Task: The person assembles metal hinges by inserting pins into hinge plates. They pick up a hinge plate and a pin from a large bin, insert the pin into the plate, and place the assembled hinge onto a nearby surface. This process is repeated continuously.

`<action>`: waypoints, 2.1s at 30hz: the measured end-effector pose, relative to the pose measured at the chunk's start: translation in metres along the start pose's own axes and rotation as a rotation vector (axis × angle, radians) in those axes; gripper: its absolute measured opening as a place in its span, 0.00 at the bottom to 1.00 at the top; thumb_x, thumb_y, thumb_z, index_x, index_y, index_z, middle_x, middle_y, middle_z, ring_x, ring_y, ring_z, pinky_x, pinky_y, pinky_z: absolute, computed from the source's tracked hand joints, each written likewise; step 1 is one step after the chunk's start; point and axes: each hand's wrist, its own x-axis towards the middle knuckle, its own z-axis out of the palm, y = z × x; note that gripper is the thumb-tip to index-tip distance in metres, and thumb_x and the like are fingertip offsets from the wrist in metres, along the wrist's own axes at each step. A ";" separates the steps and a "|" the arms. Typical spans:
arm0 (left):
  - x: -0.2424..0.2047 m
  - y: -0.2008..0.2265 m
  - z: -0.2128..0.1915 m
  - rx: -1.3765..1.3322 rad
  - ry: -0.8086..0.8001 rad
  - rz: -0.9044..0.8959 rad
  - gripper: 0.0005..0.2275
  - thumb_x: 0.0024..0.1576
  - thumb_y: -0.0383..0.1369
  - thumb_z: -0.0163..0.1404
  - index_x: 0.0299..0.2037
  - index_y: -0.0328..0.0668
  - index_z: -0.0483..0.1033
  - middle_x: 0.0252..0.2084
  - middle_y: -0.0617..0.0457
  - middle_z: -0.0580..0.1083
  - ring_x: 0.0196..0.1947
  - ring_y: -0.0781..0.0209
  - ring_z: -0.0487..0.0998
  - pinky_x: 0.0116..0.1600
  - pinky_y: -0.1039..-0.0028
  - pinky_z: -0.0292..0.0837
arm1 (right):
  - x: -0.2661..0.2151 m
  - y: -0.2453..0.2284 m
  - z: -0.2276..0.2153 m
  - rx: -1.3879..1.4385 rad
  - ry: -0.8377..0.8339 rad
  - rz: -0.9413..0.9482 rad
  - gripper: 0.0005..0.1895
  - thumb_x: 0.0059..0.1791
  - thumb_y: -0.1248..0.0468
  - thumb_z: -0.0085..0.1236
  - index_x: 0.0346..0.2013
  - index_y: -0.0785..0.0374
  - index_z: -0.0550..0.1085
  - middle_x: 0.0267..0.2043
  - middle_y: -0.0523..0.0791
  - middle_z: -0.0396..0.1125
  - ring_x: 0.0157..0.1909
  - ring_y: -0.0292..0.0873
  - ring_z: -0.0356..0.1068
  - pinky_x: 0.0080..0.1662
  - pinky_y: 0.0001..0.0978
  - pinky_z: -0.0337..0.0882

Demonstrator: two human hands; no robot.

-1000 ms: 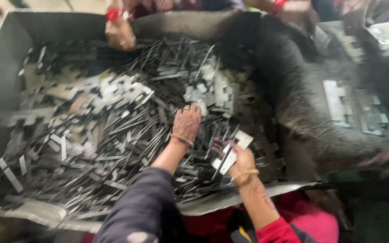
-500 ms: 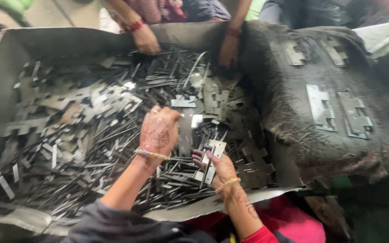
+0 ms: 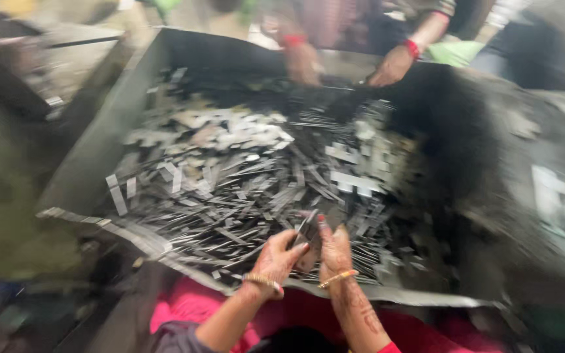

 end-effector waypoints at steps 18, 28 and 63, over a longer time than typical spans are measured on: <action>0.179 0.041 -0.072 0.878 -0.535 0.391 0.11 0.58 0.43 0.50 0.37 0.52 0.85 0.39 0.49 0.79 0.40 0.51 0.79 0.47 0.60 0.74 | 0.033 -0.033 -0.058 -1.040 -0.135 0.093 0.17 0.42 0.67 0.67 0.46 0.67 0.80 0.38 0.46 0.80 0.38 0.37 0.77 0.45 0.32 0.75; 0.243 -0.036 -0.231 1.596 0.491 0.111 0.09 0.63 0.33 0.48 0.47 0.42 0.79 0.48 0.41 0.79 0.48 0.39 0.82 0.46 0.51 0.79 | 0.015 -0.053 -0.088 -0.534 0.170 -0.005 0.19 0.43 0.71 0.68 0.49 0.68 0.79 0.38 0.42 0.75 0.37 0.33 0.68 0.40 0.25 0.70; 0.001 0.088 0.025 0.096 -0.182 -0.019 0.13 0.60 0.36 0.53 0.45 0.32 0.82 0.37 0.44 0.79 0.31 0.66 0.78 0.36 0.71 0.75 | -0.009 -0.091 -0.060 -0.602 -0.607 0.115 0.21 0.46 0.60 0.62 0.52 0.63 0.75 0.48 0.46 0.73 0.52 0.40 0.72 0.57 0.37 0.71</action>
